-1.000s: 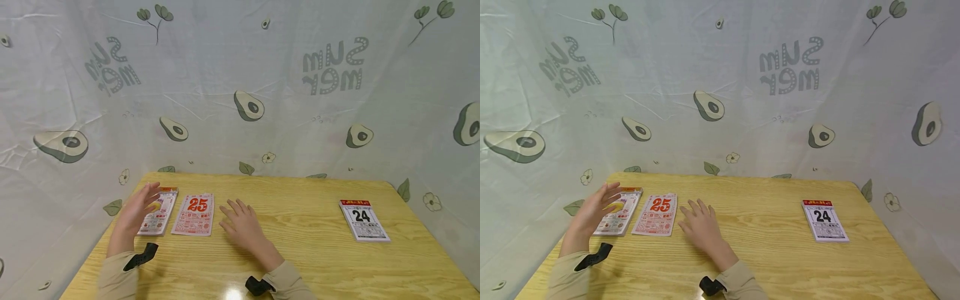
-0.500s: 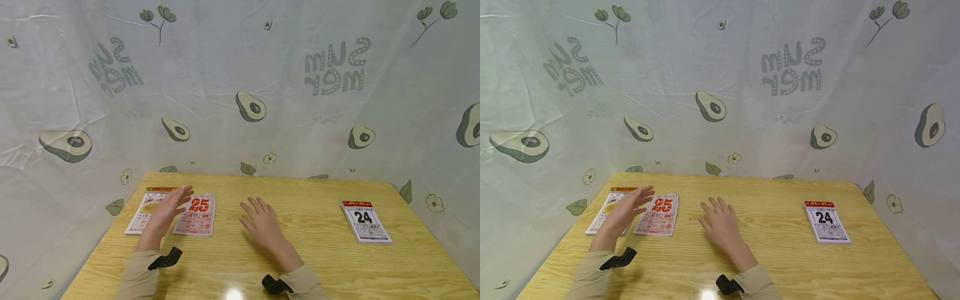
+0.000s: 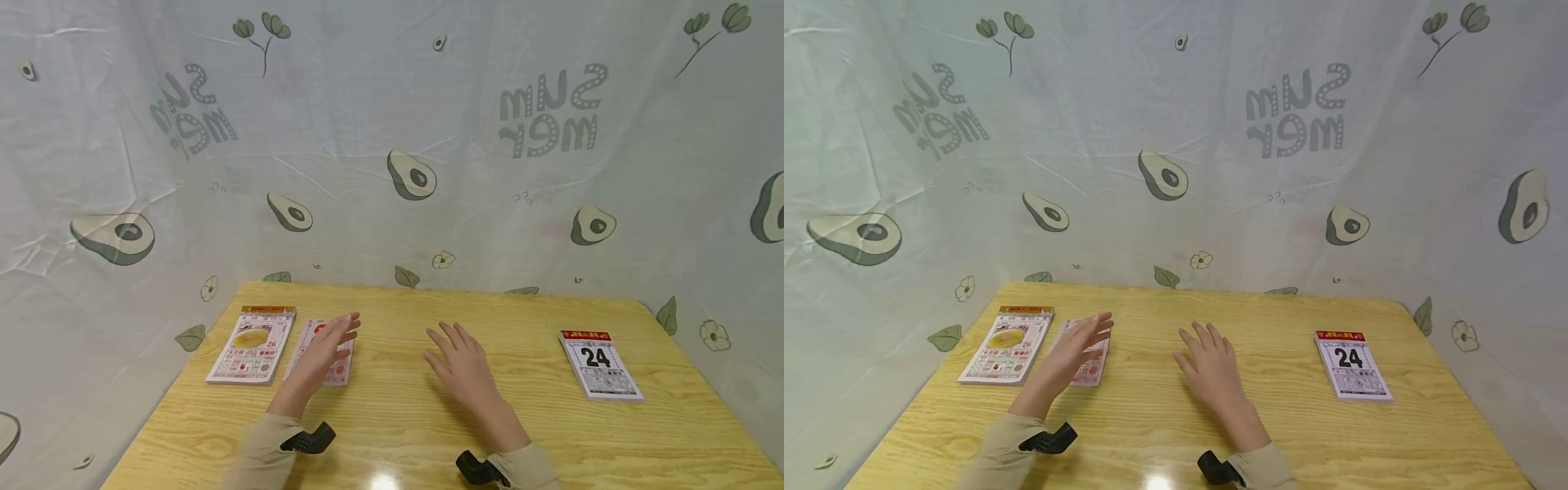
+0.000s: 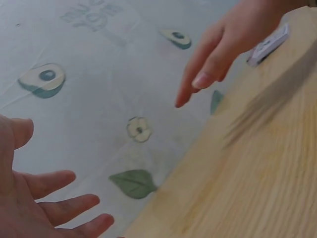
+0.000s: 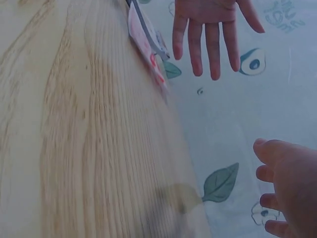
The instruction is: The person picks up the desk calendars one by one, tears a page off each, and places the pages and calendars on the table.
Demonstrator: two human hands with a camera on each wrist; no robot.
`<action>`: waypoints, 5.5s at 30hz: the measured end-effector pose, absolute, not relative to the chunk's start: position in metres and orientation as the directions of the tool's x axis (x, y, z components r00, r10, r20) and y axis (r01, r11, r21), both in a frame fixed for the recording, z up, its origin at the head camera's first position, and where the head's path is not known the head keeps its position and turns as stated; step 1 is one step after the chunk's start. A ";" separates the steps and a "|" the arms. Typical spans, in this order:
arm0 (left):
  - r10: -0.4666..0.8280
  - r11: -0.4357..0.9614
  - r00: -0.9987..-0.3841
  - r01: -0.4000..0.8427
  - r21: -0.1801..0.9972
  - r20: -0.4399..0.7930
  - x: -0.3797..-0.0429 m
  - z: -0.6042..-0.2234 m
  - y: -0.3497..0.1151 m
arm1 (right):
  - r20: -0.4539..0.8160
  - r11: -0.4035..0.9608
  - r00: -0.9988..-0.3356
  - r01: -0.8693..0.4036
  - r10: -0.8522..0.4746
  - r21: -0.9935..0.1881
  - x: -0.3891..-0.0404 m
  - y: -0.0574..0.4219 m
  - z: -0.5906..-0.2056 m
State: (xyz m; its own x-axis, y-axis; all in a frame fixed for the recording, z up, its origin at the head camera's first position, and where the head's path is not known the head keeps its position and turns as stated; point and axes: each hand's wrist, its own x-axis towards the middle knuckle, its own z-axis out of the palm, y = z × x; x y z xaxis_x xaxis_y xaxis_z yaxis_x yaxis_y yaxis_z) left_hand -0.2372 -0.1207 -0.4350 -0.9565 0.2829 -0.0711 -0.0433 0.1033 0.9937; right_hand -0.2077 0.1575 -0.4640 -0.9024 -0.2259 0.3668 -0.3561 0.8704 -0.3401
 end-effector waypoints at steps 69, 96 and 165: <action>0.659 -0.308 -0.744 -0.405 0.861 -0.114 -0.233 -0.447 0.121 | 0.158 0.720 -0.928 0.146 0.337 -0.679 -0.167 0.398 -0.433; 0.720 -0.334 -0.613 -0.716 0.612 -0.325 -0.235 -0.484 0.212 | -0.148 0.449 -0.846 0.410 0.512 -0.794 -0.162 0.435 -0.472; 0.476 -0.218 -0.827 -0.440 0.871 -0.299 -0.215 -0.483 0.242 | -0.264 0.284 -0.860 0.411 0.437 -0.866 -0.158 0.441 -0.476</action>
State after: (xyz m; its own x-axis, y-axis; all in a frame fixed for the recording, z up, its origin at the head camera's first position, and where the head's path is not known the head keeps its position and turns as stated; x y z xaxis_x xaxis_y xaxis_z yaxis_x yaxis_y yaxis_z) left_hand -0.2153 0.2423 -0.4831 -0.8272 0.4755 -0.2992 -0.4403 -0.2178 0.8710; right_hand -0.1579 0.4412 -0.4758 -0.8596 0.4373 -0.2645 0.4108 0.2836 -0.8665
